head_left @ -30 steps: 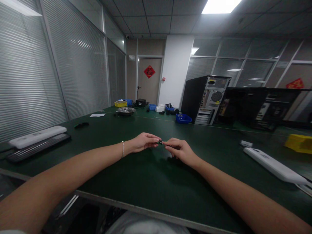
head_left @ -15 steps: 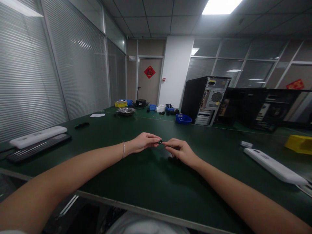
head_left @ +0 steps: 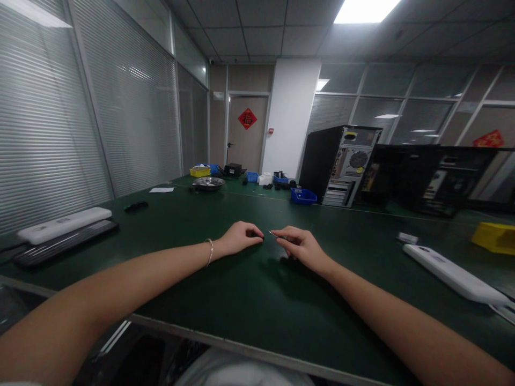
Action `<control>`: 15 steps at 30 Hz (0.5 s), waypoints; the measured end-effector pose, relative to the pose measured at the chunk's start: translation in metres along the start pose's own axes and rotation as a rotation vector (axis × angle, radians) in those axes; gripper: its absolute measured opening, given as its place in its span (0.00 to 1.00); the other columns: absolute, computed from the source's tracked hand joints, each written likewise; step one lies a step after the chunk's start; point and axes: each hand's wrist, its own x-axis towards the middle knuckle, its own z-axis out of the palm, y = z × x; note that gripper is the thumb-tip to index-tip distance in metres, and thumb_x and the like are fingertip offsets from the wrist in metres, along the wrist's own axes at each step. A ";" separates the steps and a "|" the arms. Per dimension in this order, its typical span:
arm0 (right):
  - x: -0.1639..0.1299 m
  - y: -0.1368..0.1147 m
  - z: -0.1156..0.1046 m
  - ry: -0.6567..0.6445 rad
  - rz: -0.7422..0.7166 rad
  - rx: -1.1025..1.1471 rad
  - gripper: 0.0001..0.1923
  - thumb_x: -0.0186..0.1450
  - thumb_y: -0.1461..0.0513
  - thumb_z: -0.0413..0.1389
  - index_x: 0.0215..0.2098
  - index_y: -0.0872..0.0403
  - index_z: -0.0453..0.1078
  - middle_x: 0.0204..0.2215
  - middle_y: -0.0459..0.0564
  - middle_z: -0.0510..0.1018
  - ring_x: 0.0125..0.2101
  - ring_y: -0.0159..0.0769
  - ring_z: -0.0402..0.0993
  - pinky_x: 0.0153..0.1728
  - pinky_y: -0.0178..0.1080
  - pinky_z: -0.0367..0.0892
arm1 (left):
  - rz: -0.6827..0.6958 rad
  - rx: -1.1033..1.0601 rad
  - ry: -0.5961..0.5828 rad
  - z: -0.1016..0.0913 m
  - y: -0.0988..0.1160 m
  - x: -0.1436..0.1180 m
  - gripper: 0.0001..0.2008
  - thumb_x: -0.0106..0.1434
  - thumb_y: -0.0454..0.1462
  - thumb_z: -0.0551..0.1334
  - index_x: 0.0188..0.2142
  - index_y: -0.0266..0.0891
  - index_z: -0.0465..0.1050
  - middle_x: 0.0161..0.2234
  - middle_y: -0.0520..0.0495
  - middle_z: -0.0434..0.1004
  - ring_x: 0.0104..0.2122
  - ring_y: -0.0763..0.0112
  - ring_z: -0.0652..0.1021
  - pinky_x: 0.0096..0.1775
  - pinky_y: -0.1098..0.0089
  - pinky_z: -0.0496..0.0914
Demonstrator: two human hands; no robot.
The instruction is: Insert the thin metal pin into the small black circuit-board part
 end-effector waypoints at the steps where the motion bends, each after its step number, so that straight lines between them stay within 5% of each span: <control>1: 0.000 0.000 0.000 -0.006 -0.002 0.001 0.17 0.62 0.55 0.55 0.47 0.52 0.73 0.32 0.48 0.70 0.20 0.26 0.65 0.19 0.32 0.63 | 0.030 0.061 -0.003 0.000 0.000 0.000 0.10 0.55 0.40 0.64 0.36 0.39 0.78 0.36 0.45 0.78 0.37 0.64 0.76 0.40 0.67 0.67; 9: -0.001 -0.001 -0.001 -0.009 -0.009 -0.018 0.15 0.63 0.56 0.55 0.46 0.53 0.72 0.31 0.47 0.69 0.20 0.26 0.65 0.20 0.32 0.63 | 0.038 0.135 -0.065 -0.002 -0.005 0.000 0.12 0.53 0.39 0.65 0.38 0.38 0.73 0.37 0.46 0.75 0.35 0.66 0.73 0.36 0.70 0.66; 15: -0.001 0.001 0.000 -0.011 -0.018 -0.030 0.16 0.63 0.56 0.55 0.46 0.53 0.72 0.33 0.47 0.70 0.21 0.27 0.66 0.21 0.32 0.63 | -0.126 0.113 -0.214 -0.014 0.004 0.004 0.15 0.56 0.43 0.61 0.39 0.36 0.71 0.35 0.45 0.73 0.32 0.68 0.73 0.33 0.70 0.66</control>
